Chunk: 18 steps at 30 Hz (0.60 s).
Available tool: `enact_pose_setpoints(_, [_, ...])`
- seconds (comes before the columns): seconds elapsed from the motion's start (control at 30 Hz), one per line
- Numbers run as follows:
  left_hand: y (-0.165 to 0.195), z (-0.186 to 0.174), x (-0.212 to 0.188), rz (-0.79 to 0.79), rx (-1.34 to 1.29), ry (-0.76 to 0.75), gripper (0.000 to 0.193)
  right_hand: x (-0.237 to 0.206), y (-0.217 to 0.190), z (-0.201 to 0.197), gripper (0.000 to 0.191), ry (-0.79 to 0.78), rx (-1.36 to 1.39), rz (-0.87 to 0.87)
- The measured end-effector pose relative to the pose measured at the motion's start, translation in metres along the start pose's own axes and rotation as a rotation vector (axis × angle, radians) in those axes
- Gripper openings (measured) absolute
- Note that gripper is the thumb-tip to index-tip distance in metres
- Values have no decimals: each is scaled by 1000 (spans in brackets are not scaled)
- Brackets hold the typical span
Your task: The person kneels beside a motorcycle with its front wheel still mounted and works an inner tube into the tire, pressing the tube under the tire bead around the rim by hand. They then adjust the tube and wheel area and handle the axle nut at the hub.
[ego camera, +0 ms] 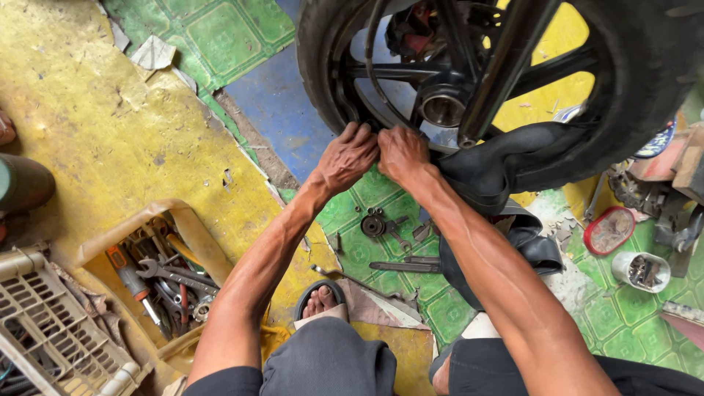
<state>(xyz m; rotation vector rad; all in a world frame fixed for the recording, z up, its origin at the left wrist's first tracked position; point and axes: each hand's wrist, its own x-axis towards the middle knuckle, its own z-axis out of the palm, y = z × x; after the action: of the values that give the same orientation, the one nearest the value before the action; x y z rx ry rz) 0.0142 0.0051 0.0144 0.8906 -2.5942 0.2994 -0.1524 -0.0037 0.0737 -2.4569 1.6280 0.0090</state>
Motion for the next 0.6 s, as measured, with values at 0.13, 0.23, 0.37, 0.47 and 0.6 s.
enact_pose_setpoints(0.13, [-4, -7, 6, 18, 28, 55, 36, -1, 3, -16, 40, -287, 73, 182])
enact_pose_setpoints(0.23, [-5, -14, 7, 34, 42, 1, 34, -9, 5, -27, 23, -241, 68, 170])
enact_pose_setpoints(0.37, [-13, -15, 11, 95, 16, -22, 34, -16, 4, -16, 24, -65, -19, 79])
enact_pose_setpoints(0.47, [-15, -15, 9, 109, -9, -97, 31, -14, 3, 1, 29, 135, -150, -42])
enact_pose_setpoints(0.6, [-15, -13, 11, 126, 46, -35, 43, -10, 8, 1, 38, -11, -150, -87])
